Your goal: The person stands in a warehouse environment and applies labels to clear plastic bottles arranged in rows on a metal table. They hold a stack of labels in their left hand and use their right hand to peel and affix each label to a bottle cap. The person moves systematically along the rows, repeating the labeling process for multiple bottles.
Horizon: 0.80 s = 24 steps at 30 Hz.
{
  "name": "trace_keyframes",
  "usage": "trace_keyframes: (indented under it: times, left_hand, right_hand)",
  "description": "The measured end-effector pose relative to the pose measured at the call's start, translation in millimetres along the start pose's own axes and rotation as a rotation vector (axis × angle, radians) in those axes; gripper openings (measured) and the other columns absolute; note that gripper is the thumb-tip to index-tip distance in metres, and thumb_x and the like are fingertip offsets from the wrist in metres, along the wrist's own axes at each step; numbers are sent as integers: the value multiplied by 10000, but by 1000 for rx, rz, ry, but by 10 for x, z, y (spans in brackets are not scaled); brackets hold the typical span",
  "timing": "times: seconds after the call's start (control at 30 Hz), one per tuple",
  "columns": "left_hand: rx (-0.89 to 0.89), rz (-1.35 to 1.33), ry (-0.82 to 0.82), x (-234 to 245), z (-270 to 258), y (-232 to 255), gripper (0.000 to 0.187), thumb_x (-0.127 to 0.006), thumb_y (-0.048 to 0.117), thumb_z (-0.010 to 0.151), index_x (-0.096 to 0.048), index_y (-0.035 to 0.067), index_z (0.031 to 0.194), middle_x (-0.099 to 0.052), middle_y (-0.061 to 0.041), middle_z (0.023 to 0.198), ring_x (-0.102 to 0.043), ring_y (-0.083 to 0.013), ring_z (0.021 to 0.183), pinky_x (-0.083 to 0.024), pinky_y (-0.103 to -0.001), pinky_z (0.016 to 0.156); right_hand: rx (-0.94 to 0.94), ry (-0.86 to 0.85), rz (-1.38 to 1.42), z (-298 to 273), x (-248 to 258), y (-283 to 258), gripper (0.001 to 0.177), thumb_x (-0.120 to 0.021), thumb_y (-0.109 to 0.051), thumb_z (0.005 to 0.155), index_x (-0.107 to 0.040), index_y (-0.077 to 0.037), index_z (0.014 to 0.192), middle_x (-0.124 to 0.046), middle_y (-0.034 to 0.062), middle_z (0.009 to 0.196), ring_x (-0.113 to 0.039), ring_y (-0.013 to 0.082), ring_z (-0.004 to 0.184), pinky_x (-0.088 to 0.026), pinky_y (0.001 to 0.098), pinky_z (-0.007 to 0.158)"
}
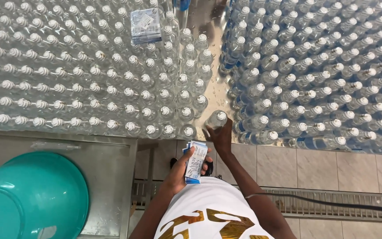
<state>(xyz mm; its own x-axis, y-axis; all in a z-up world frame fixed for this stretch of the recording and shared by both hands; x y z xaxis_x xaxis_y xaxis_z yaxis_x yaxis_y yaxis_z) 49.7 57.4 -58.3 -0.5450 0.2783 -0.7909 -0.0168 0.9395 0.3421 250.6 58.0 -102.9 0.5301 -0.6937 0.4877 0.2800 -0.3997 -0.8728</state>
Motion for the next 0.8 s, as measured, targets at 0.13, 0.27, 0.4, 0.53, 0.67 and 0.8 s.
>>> trace_keyframes:
  times: [0.13, 0.27, 0.4, 0.53, 0.67, 0.8]
  left_hand:
    - [0, 5, -11, 65, 16, -29, 779, -580, 569, 1076, -558, -22, 1583, -782, -211, 1249, -780, -229, 952, -667, -343, 818]
    - [-7, 2, 1, 87, 16, -18, 779, -582, 560, 1074, -562, -35, 1577, -787, -214, 1244, -786, -231, 937, -668, -341, 804]
    - [-4, -1, -17, 25, 64, -15, 802, -627, 592, 1043, -594, -35, 1543, -785, -228, 1255, -801, -245, 934, -672, -342, 788]
    - [-10, -36, -34, -129, 96, -12, 768, -658, 570, 1038, -625, -44, 1499, -792, -232, 1240, -808, -248, 928, -681, -332, 782]
    - [10, 51, -60, -270, 114, 32, 783, -691, 572, 1036, -622, -75, 1471, -780, -238, 1229, -801, -220, 906, -658, -299, 779]
    - [31, 83, -35, -278, 167, 27, 574, -739, 497, 1059, -741, -46, 1244, -812, -219, 957, -822, -239, 743, -680, -308, 699]
  right_hand:
    - [111, -44, -171, -91, 53, 500, 1119, -910, -325, 899, -233, 78, 1693, -354, 382, 1647, -346, 524, 1559, -264, 565, 1323]
    - [161, -228, -484, -327, 11, 685, 965, -650, -544, 1077, -226, 51, 1708, -291, 316, 1747, -244, 449, 1637, -96, 563, 1358]
    - [216, -338, -519, -423, 72, 604, 678, -489, -449, 1174, -349, -39, 1694, -458, 203, 1701, -372, 321, 1611, -152, 468, 1376]
    - [-79, -414, -247, -487, 525, 226, 559, -547, -353, 1142, -450, -210, 1674, -757, 139, 1396, -652, 378, 1369, -458, 578, 1210]
    - [98, -189, 28, -510, 1001, -471, 294, -844, -253, 946, -837, -214, 1237, -847, -9, 933, -814, 191, 1009, -621, 387, 998]
    - [211, -336, 99, -524, 946, -921, 541, -1024, -155, 696, -847, -178, 1207, -774, 25, 1008, -777, 230, 943, -638, 406, 965]
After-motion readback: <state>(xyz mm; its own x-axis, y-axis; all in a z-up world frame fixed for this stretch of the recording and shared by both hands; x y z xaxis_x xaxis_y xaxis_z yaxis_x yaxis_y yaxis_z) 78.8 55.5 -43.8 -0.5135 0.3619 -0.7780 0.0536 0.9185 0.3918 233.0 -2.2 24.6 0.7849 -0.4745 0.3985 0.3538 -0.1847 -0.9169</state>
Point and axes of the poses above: each hand's wrist, its own z-axis towards the middle knuckle, its own x-axis out of the back of the hand, y = z × x, the point moved 9 cm from there along z, towards the middle knuckle
